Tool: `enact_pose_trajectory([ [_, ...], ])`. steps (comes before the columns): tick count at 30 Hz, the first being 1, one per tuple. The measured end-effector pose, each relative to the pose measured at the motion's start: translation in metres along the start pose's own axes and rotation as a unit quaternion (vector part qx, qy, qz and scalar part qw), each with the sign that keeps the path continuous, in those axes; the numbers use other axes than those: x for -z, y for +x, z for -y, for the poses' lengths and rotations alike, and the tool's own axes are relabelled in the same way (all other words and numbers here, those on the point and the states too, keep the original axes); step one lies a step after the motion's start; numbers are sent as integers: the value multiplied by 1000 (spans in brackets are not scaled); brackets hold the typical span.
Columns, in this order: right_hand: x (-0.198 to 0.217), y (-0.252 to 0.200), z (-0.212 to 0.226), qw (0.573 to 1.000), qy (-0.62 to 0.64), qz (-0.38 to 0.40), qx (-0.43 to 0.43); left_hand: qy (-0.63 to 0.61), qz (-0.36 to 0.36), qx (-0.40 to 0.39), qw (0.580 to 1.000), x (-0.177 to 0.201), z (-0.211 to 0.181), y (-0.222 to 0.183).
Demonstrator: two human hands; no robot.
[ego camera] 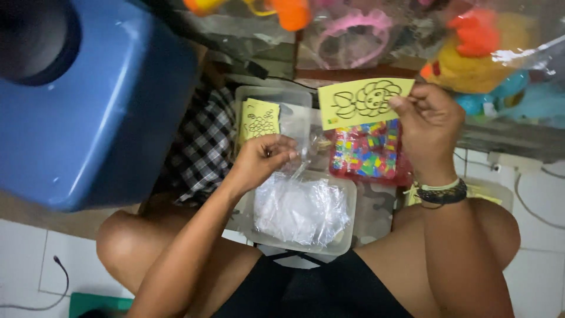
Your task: Packing individual yellow stickers and small colorful parts into small plastic bags.
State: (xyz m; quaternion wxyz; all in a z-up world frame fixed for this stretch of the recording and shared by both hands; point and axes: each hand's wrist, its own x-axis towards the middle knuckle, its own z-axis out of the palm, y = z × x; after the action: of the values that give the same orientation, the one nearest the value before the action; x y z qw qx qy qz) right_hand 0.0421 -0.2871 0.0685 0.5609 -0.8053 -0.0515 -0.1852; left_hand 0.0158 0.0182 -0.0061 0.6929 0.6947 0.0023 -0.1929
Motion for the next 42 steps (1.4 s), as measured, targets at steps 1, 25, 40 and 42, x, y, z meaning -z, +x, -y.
enact_pose_trajectory([
  [1,-1,0,-4,1000,-2,-7,-4,3,8,2,1000,-6,-1,0],
  [25,-39,-2,5,985,-7,167,41,-56,46,15,997,-11,-17,-13],
  [40,-69,-25,13,985,54,155,57,34,21,-15,999,-14,-21,-14],
  [42,-70,-27,18,969,-11,229,95,-9,12,-5,1000,-15,-28,-16],
])
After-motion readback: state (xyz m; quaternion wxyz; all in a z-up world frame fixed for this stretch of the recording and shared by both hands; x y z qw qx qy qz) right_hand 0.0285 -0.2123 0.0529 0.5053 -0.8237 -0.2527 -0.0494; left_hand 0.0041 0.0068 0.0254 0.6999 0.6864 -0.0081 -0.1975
